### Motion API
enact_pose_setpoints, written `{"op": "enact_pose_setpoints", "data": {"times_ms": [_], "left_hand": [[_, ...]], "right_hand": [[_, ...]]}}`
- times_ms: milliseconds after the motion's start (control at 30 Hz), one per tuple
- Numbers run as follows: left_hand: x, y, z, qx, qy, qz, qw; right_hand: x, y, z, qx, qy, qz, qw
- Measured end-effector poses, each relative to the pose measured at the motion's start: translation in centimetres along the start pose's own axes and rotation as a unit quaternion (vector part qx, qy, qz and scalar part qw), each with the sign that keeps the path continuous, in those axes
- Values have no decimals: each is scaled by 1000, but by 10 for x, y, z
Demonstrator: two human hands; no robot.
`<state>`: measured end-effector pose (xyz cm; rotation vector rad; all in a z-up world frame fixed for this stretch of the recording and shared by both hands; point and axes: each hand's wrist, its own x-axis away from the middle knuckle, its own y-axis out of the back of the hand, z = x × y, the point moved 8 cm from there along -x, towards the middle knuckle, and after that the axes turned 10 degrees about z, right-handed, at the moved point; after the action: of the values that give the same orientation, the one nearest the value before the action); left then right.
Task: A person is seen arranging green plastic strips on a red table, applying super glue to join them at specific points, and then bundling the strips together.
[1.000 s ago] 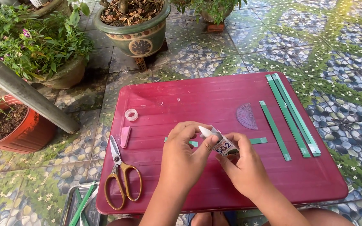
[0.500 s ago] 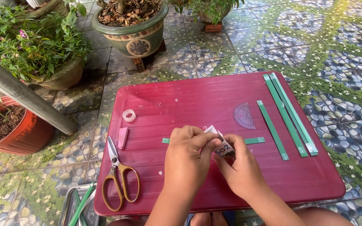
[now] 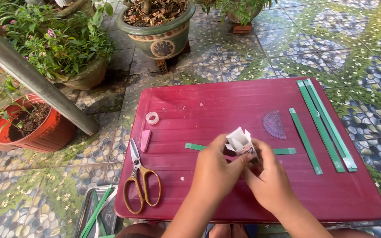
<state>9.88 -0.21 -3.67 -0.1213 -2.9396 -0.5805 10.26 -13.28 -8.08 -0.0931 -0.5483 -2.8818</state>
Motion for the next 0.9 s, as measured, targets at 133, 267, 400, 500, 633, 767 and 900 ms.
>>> {"op": "enact_pose_setpoints", "data": {"times_ms": [133, 267, 400, 500, 633, 767, 900], "left_hand": [[1, 45, -3, 10, -33, -81, 996], [16, 110, 7, 42, -79, -175, 980], [61, 199, 42, 53, -136, -338, 930], [110, 252, 90, 13, -46, -425, 904], [178, 282, 199, -38, 209, -468, 858], [227, 260, 340, 30, 370, -477, 797], [248, 217, 477, 20, 494, -334, 802]], "right_hand": [[-3, -4, 2, 57, 115, 9, 992], [-2, -6, 1, 62, 170, 8, 983], [-1, -7, -7, 14, 192, -4, 981], [2, -9, -6, 4, 213, -2, 977], [6, -11, 0, 26, 224, -21, 974], [10, -18, 1, 77, 227, -24, 971], [8, -18, -23, 93, 220, -12, 971]]}}
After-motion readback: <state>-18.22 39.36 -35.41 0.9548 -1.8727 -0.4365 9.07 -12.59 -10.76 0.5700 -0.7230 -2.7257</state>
